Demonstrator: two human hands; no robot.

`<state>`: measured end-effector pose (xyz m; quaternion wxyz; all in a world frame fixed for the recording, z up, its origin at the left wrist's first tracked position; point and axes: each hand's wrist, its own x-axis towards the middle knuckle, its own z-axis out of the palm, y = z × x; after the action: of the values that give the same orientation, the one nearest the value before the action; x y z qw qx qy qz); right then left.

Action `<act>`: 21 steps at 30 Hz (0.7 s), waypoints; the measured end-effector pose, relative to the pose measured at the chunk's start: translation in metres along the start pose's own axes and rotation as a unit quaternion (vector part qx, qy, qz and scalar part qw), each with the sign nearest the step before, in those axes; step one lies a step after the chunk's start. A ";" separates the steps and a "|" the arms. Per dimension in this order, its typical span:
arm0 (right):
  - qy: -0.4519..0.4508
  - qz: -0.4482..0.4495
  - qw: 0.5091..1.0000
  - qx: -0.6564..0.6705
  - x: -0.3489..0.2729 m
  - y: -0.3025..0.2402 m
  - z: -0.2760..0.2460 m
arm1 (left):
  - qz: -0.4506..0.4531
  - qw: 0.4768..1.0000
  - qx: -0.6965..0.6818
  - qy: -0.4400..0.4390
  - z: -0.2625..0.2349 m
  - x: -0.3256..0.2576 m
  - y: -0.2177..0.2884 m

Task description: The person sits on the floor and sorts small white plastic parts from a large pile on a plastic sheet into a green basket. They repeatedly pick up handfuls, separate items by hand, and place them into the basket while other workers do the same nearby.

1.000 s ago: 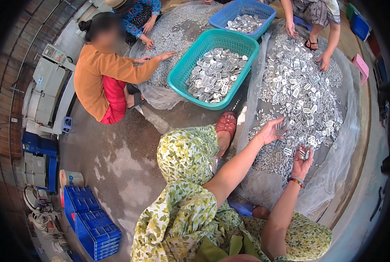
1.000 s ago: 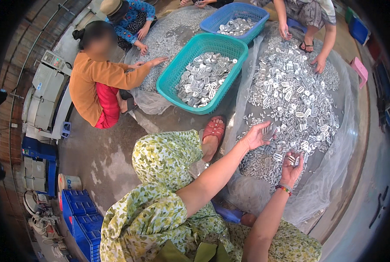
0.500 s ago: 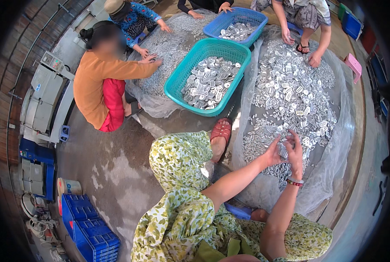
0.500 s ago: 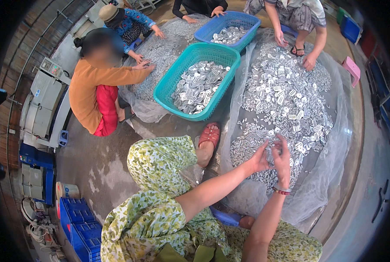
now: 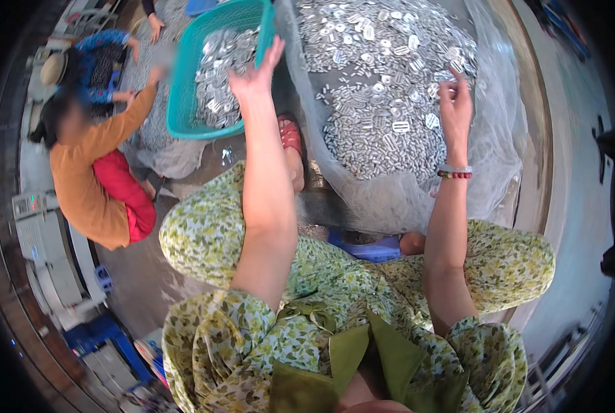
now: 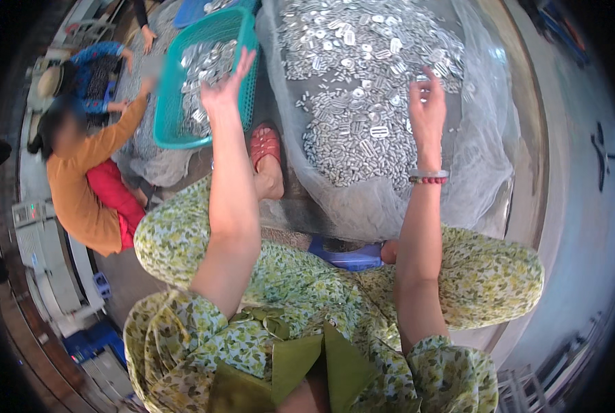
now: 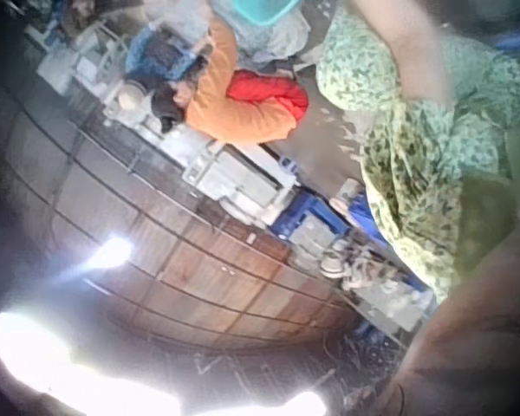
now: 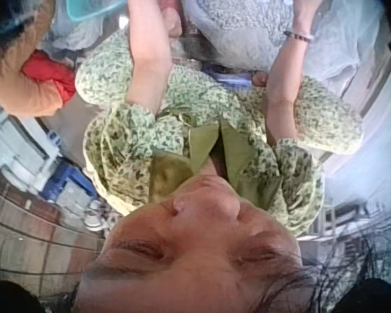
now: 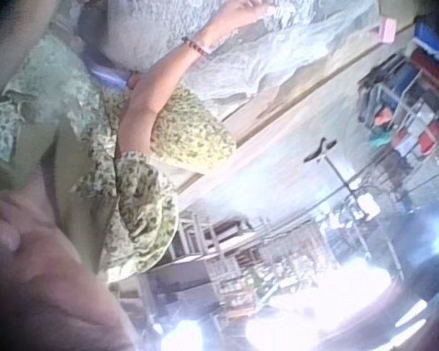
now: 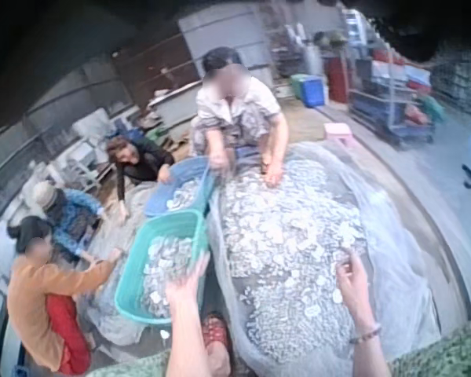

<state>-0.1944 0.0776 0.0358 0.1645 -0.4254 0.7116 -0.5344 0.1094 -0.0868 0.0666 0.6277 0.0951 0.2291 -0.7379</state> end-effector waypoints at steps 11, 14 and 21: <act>-0.319 0.117 0.867 -0.364 -0.079 0.048 0.049 | -0.034 0.096 0.981 -0.167 -0.179 -0.039 -0.111; -0.268 0.135 0.896 -0.327 -0.079 0.047 0.060 | -0.014 0.149 0.965 -0.217 -0.188 -0.025 -0.092; -0.113 0.081 0.972 -0.191 -0.064 0.086 0.040 | -0.111 0.622 0.775 -0.034 -0.181 -0.011 -0.069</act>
<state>-0.1665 0.1080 -0.0712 0.2031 -0.4474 0.8093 -0.3219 0.0178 0.0127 -0.0720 0.2424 0.4951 -0.4399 -0.7089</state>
